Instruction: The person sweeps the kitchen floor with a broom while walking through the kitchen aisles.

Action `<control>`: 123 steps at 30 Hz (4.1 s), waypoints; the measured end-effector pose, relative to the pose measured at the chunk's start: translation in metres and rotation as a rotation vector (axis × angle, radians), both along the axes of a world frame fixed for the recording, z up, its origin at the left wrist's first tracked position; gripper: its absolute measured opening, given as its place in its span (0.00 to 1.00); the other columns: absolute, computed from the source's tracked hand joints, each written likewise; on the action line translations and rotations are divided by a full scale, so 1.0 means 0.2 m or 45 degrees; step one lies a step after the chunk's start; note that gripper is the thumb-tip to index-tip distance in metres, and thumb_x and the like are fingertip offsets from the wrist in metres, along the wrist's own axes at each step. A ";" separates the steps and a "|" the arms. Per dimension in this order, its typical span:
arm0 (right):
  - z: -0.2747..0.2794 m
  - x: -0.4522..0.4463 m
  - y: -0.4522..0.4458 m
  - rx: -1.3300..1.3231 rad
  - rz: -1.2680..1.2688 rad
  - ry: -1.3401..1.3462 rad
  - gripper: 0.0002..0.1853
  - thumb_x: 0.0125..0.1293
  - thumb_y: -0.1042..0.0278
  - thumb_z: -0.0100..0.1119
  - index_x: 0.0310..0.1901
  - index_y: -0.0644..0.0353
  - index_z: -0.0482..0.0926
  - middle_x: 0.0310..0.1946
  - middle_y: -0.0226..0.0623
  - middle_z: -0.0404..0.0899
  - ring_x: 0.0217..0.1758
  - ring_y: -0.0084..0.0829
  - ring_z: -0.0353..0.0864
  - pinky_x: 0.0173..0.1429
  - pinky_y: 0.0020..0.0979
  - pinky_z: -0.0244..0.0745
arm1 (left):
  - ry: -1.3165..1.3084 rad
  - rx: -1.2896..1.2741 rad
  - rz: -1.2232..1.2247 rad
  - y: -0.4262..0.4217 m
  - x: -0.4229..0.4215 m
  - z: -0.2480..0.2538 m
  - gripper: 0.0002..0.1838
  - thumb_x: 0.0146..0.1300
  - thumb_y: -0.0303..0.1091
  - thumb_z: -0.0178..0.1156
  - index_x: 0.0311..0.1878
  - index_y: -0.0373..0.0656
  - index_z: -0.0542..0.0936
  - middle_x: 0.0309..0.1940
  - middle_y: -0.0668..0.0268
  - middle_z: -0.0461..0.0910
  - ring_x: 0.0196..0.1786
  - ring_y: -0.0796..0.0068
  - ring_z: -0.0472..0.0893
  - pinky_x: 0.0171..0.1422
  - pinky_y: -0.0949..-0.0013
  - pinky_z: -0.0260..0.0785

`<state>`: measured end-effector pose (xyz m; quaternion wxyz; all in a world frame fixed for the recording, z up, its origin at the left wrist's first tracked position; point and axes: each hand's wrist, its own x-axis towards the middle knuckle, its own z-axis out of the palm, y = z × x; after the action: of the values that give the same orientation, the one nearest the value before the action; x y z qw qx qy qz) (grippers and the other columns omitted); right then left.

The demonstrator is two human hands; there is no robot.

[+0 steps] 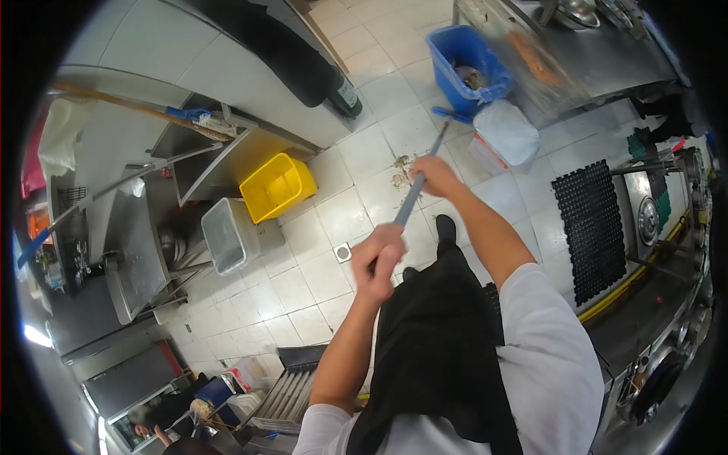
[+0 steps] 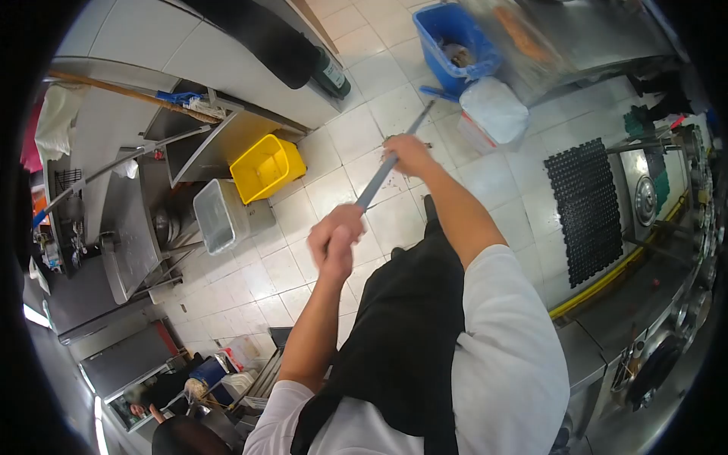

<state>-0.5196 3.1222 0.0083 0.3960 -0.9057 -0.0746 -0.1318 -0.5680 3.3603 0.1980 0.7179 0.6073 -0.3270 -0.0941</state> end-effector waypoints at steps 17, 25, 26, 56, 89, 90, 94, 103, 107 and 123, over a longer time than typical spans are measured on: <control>0.22 0.05 0.62 0.501 0.196 0.053 0.15 0.62 0.65 0.64 0.20 0.51 0.72 0.17 0.35 0.73 0.26 0.43 0.76 0.37 0.41 0.69 | 0.173 0.113 0.233 0.22 0.22 0.71 0.17 0.56 0.38 0.57 0.17 0.38 0.69 0.14 0.61 0.71 0.18 0.63 0.70 0.27 0.60 0.64; 0.32 0.26 0.26 0.473 0.172 0.081 0.05 0.46 0.71 0.63 0.24 0.47 0.77 0.21 0.30 0.77 0.32 0.40 0.80 0.42 0.43 0.69 | 0.062 -0.115 0.385 -0.03 0.32 0.70 0.17 0.63 0.35 0.53 0.18 0.42 0.66 0.14 0.61 0.70 0.16 0.66 0.68 0.24 0.61 0.62; 0.22 0.31 0.13 0.401 0.240 0.124 0.05 0.46 0.72 0.63 0.25 0.47 0.78 0.22 0.30 0.78 0.33 0.40 0.80 0.41 0.43 0.70 | -0.025 -0.080 0.497 -0.10 0.34 0.58 0.17 0.65 0.35 0.52 0.19 0.41 0.67 0.16 0.60 0.70 0.17 0.66 0.68 0.25 0.60 0.63; -0.12 0.54 0.29 0.490 -0.040 0.018 0.19 0.62 0.60 0.65 0.17 0.57 0.71 0.21 0.42 0.74 0.34 0.47 0.75 0.41 0.46 0.69 | -0.298 0.201 0.632 -0.36 0.28 0.21 0.17 0.67 0.29 0.49 0.20 0.36 0.68 0.16 0.61 0.70 0.19 0.67 0.70 0.27 0.62 0.66; 0.00 -0.02 0.43 0.632 -0.035 0.024 0.11 0.57 0.68 0.65 0.20 0.53 0.73 0.21 0.36 0.73 0.30 0.43 0.74 0.37 0.41 0.65 | 0.054 0.302 0.509 -0.05 0.03 0.59 0.20 0.63 0.37 0.55 0.20 0.32 0.73 0.18 0.56 0.74 0.20 0.61 0.75 0.28 0.61 0.69; 0.07 -0.10 0.50 0.643 -0.012 0.019 0.10 0.60 0.68 0.63 0.22 0.51 0.76 0.22 0.34 0.76 0.30 0.42 0.76 0.38 0.42 0.67 | 0.072 0.153 0.487 0.02 0.00 0.62 0.20 0.62 0.38 0.56 0.18 0.34 0.71 0.16 0.58 0.73 0.18 0.62 0.73 0.26 0.61 0.67; 0.23 -0.17 0.74 0.565 0.267 0.081 0.15 0.61 0.66 0.63 0.19 0.53 0.72 0.20 0.35 0.74 0.29 0.42 0.77 0.39 0.42 0.67 | 0.077 0.073 0.576 0.18 -0.08 0.83 0.18 0.63 0.35 0.53 0.18 0.42 0.65 0.12 0.65 0.66 0.15 0.71 0.65 0.25 0.64 0.63; 0.06 0.39 0.79 0.644 0.052 0.026 0.16 0.62 0.58 0.66 0.24 0.56 0.72 0.26 0.41 0.73 0.36 0.48 0.74 0.42 0.46 0.68 | -0.498 0.369 0.906 0.06 0.09 0.41 0.16 0.66 0.31 0.48 0.21 0.37 0.68 0.19 0.57 0.73 0.20 0.64 0.72 0.29 0.61 0.72; -0.12 0.37 0.73 0.509 0.227 0.047 0.19 0.63 0.58 0.65 0.19 0.57 0.71 0.22 0.41 0.73 0.35 0.48 0.75 0.42 0.46 0.69 | -0.452 0.538 0.680 -0.04 0.00 0.24 0.13 0.65 0.29 0.51 0.23 0.35 0.70 0.19 0.58 0.74 0.22 0.65 0.75 0.34 0.58 0.74; 0.28 -0.25 1.55 0.391 1.814 -0.104 0.02 0.55 0.65 0.66 0.28 0.49 0.82 0.22 0.36 0.80 0.28 0.46 0.80 0.35 0.45 0.75 | 0.433 0.768 0.967 0.87 -0.45 0.49 0.19 0.78 0.42 0.49 0.40 0.38 0.82 0.44 0.60 0.81 0.49 0.63 0.80 0.58 0.64 0.70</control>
<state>-0.5689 3.4314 0.0649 0.5051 -0.5658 -0.6414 0.1152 -0.6576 3.5349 0.2954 0.5374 0.8395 0.0797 -0.0143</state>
